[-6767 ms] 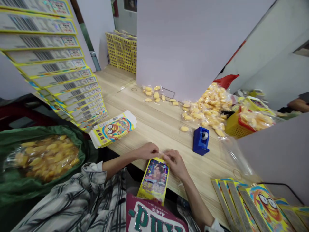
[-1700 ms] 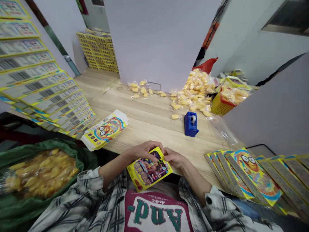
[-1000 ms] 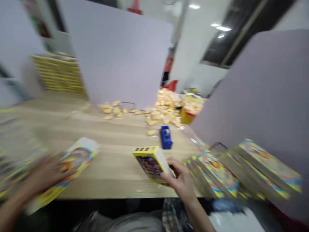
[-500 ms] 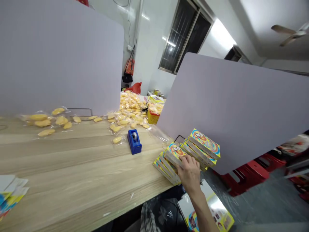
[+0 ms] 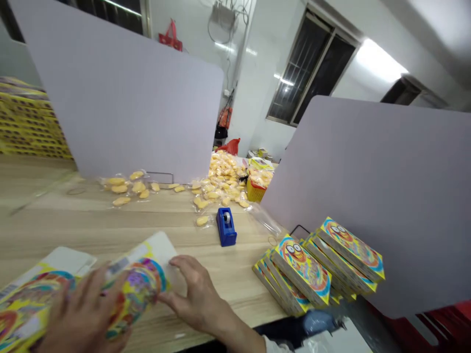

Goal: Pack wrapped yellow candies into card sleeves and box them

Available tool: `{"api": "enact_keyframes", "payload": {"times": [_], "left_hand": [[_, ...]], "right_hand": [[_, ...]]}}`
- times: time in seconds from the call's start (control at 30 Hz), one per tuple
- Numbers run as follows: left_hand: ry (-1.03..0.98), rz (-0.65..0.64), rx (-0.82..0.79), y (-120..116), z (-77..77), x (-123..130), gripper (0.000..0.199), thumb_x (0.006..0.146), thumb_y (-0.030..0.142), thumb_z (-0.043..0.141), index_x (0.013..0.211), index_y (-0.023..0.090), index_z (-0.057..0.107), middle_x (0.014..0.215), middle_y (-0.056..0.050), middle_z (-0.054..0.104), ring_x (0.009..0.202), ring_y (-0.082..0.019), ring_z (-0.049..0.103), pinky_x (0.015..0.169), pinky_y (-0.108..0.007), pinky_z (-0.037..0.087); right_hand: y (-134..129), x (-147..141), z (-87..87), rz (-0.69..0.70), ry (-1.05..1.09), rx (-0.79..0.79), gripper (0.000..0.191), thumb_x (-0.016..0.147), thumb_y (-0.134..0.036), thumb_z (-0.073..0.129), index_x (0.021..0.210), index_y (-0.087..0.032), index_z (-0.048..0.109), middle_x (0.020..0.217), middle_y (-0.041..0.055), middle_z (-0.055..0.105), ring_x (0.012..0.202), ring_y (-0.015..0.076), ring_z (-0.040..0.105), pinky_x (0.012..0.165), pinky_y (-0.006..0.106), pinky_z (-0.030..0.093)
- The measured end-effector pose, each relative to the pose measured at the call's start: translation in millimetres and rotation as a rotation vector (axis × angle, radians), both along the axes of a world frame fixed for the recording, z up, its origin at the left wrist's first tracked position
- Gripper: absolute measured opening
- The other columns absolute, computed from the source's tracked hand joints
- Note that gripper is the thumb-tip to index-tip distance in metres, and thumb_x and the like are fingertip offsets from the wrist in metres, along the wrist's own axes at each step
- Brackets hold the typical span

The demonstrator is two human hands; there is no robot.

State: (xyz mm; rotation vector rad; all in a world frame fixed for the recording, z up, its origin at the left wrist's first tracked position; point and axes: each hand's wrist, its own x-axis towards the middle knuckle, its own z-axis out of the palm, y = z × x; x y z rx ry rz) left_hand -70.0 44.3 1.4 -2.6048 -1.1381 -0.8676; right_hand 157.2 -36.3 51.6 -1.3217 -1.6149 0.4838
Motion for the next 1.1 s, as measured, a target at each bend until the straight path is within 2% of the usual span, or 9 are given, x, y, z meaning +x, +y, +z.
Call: {"api": "enact_keyframes", "payload": {"times": [0.13, 0.23, 0.4, 0.57, 0.67, 0.77, 0.83, 1.0, 1.1], "left_hand": [[0.082, 0.008, 0.03, -28, -11.7, 35, 0.08, 0.059, 0.032, 0.067, 0.135, 0.026, 0.044, 0.138, -0.016, 0.046, 0.124, -0.044, 0.041, 0.106, -0.063, 0.024], [0.078, -0.003, -0.029, -39, -16.0, 49, 0.072, 0.054, 0.043, 0.072, 0.122, 0.022, 0.058, 0.132, -0.018, 0.051, 0.122, -0.043, 0.042, 0.107, -0.06, 0.024], [0.078, -0.057, -0.025, -37, -34.5, 54, 0.073, 0.054, 0.048, 0.071, 0.121, 0.024, 0.059, 0.134, -0.018, 0.05, 0.123, -0.043, 0.039, 0.106, -0.06, 0.021], [0.06, -0.026, -0.045, -42, -35.0, 53, 0.079, 0.053, 0.026, 0.066, 0.129, 0.02, 0.049, 0.137, -0.018, 0.048, 0.126, -0.04, 0.04, 0.106, -0.055, 0.028], [0.026, -0.006, -0.072, -44, -24.4, 48, 0.086, 0.053, 0.011, 0.058, 0.136, 0.02, 0.038, 0.134, -0.015, 0.052, 0.122, -0.033, 0.049, 0.103, -0.044, 0.039], [-0.115, 0.058, -0.146, -40, -14.6, 45, 0.085, 0.055, 0.014, 0.059, 0.136, 0.02, 0.033, 0.126, -0.012, 0.059, 0.112, -0.028, 0.059, 0.094, -0.035, 0.049], [-0.227, 0.118, -0.216, -40, -10.2, 49, 0.085, 0.057, 0.021, 0.063, 0.136, 0.02, 0.031, 0.121, -0.011, 0.061, 0.106, -0.027, 0.063, 0.087, -0.033, 0.054], [-0.427, 0.083, -0.378, -52, -4.7, 69, 0.087, 0.056, 0.026, 0.069, 0.135, 0.019, 0.035, 0.124, -0.01, 0.061, 0.107, -0.026, 0.063, 0.088, -0.031, 0.055], [-0.603, 0.073, -0.669, -55, -3.4, 72, 0.067, 0.061, 0.03, 0.07, 0.124, 0.019, 0.05, 0.113, -0.007, 0.068, 0.099, -0.026, 0.067, 0.083, -0.031, 0.057]], "right_hand": [[8, -10, -19.7, -0.101, -0.021, -0.19, 0.039, 0.07, -0.021, 0.073, 0.106, -0.02, 0.059, 0.101, 0.0054, 0.063, 0.093, 0.0227, 0.058, 0.084, 0.034, 0.047], [11, 0, -36.4, -0.175, 0.077, -0.255, 0.029, 0.067, -0.018, 0.07, 0.093, -0.019, 0.06, 0.089, 0.0025, 0.059, 0.08, 0.0189, 0.054, 0.072, 0.029, 0.044], [20, 13, -61.2, -0.083, 0.547, -0.352, 0.03, 0.061, -0.033, 0.075, 0.067, -0.019, 0.049, 0.067, -0.0028, 0.052, 0.063, 0.013, 0.046, 0.057, 0.023, 0.036], [17, 15, -60.0, 0.149, 1.002, -0.502, 0.048, 0.053, -0.042, 0.084, 0.079, -0.019, 0.051, 0.062, -0.0027, 0.06, 0.052, 0.0104, 0.049, 0.055, 0.021, 0.036], [6, 14, -50.7, 0.103, 0.914, -0.341, 0.045, 0.063, -0.045, 0.08, 0.089, -0.019, 0.054, 0.073, 0.0023, 0.066, 0.064, 0.016, 0.06, 0.062, 0.026, 0.045], [-7, 12, -46.1, -0.218, 0.674, 0.023, 0.033, 0.075, -0.047, 0.069, 0.089, -0.02, 0.057, 0.101, 0.0102, 0.066, 0.098, 0.0237, 0.061, 0.087, 0.037, 0.047], [-13, 10, -46.8, -0.297, 0.578, 0.092, 0.039, 0.075, -0.05, 0.069, 0.098, -0.021, 0.058, 0.111, 0.0113, 0.063, 0.107, 0.0261, 0.057, 0.093, 0.04, 0.045], [-17, 3, -56.6, 0.207, 0.756, -0.291, 0.063, 0.06, -0.066, 0.074, 0.103, -0.021, 0.066, 0.098, 0.0086, 0.07, 0.093, 0.0304, 0.065, 0.084, 0.042, 0.053], [-17, 5, -64.7, 0.197, 0.797, -0.367, 0.048, 0.065, -0.057, 0.075, 0.094, -0.019, 0.071, 0.09, 0.007, 0.073, 0.089, 0.0314, 0.067, 0.083, 0.043, 0.053]]}}
